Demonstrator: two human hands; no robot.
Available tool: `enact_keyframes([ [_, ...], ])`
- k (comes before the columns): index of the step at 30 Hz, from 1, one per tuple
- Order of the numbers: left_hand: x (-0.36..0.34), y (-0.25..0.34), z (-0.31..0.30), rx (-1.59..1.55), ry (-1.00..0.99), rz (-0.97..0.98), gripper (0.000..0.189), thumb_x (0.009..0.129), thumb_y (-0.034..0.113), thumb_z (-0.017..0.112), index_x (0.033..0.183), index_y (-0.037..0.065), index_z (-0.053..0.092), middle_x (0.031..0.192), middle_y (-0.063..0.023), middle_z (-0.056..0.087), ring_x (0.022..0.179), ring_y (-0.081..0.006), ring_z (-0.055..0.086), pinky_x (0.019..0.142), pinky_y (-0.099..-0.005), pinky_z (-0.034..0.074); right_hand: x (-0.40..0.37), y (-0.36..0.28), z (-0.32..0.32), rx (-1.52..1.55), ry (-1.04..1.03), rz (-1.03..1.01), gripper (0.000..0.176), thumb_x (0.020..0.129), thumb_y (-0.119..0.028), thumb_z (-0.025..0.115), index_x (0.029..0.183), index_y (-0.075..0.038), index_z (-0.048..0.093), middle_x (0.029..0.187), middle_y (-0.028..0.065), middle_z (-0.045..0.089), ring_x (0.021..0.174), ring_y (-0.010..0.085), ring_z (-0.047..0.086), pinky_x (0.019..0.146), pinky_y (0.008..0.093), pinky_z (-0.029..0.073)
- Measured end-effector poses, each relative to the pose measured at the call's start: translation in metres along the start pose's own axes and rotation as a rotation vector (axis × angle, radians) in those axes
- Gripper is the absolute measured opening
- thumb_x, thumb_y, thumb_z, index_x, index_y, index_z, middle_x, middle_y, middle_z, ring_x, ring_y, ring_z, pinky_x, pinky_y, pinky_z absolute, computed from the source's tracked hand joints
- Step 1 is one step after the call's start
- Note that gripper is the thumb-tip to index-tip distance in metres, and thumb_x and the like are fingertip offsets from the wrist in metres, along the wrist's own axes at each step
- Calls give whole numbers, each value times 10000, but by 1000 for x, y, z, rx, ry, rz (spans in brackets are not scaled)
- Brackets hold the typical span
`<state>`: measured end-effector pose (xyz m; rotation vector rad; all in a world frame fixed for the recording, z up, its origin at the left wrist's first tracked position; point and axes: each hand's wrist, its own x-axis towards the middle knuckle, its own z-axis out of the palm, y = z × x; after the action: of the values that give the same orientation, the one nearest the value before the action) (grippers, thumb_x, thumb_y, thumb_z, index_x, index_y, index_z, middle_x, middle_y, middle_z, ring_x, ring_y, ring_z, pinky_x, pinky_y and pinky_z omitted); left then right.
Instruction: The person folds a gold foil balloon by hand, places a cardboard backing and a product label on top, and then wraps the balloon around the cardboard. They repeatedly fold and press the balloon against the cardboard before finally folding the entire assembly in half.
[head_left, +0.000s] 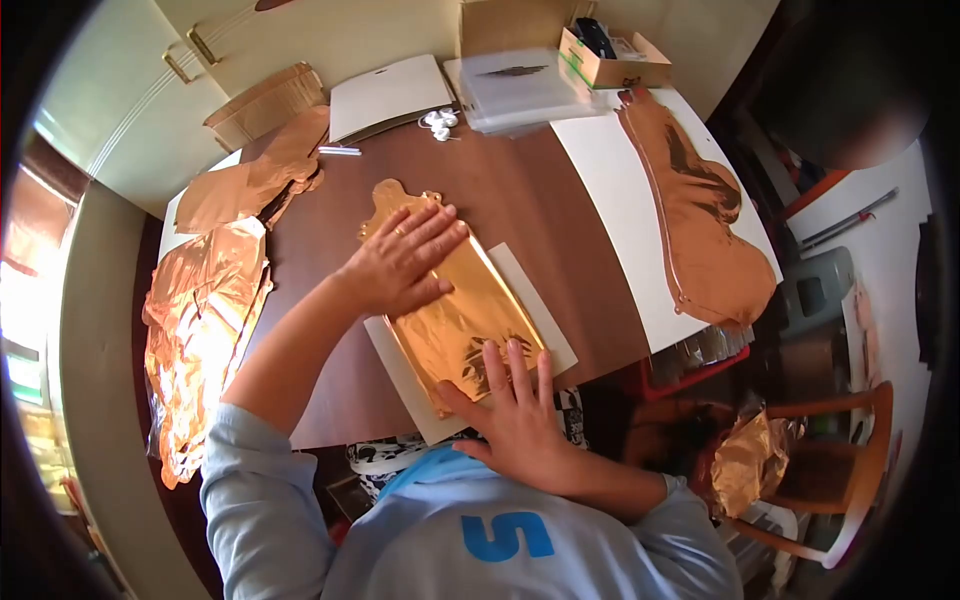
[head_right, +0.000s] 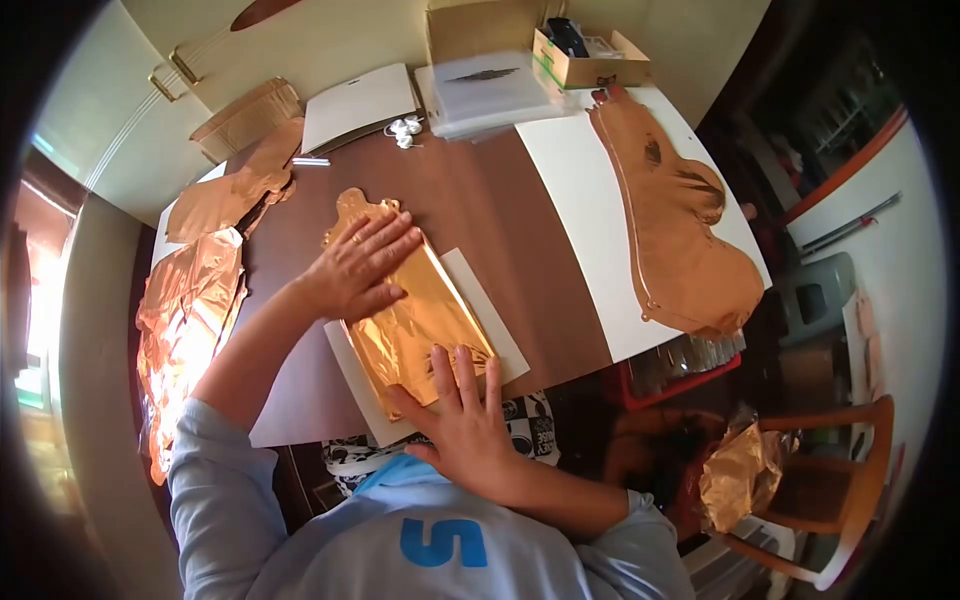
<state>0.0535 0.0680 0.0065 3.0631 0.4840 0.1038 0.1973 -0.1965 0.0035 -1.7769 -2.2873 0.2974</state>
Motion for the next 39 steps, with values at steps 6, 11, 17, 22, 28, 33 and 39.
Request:
enact_keyframes([
  [6,-9,-18,-11,190,56,-262,739,973,498,483,1538,57,306,1596,-196,284,1492,-345,242,1206,-541,155,1,-2,-5,-34,-18,-9,833,789,-597,702,1510,-329,385,1549,334,191,1433,551,167,1107,736,128],
  [11,-29,78,-13,-167,441,132,708,898,381,599,1459,2,395,1507,-215,398,1408,-361,374,1164,-534,256,2,-3,-6,-27,-76,8,868,786,-575,720,1531,-327,351,1563,321,163,1448,540,132,1113,737,104],
  [17,-84,104,-8,-226,11,25,825,980,605,412,1522,-9,314,1589,-204,298,1488,-342,266,1214,-506,151,2,-3,-7,-61,-80,8,870,810,-582,691,1552,-363,294,1570,317,159,1450,534,145,1117,737,108],
  [22,-113,71,-19,-70,-65,-138,854,982,638,343,1541,-2,270,1595,-203,284,1495,-340,246,1211,-532,125,1,-1,-6,-61,-60,-12,896,802,-564,705,1560,-385,263,1569,335,145,1436,557,156,1108,742,128],
  [28,-113,55,-12,-22,11,-353,798,984,551,442,1536,-5,289,1584,-169,328,1503,-335,219,1204,-570,89,1,-2,-9,-67,-69,-12,909,798,-547,720,1563,-374,262,1567,343,141,1432,565,159,1106,742,131],
  [33,-90,113,-20,-231,211,-322,766,966,500,527,1505,-16,352,1539,-194,393,1477,-352,285,1200,-554,129,2,-2,-8,-86,-78,-8,880,795,-542,725,1548,-354,311,1568,339,140,1432,560,167,1106,740,140],
  [39,-98,116,3,-114,189,-302,810,942,550,536,1492,-21,370,1548,-214,373,1451,-363,337,1185,-557,177,1,0,-5,-66,-27,-31,857,792,-532,734,1531,-329,351,1568,330,152,1428,552,184,1101,740,157],
])
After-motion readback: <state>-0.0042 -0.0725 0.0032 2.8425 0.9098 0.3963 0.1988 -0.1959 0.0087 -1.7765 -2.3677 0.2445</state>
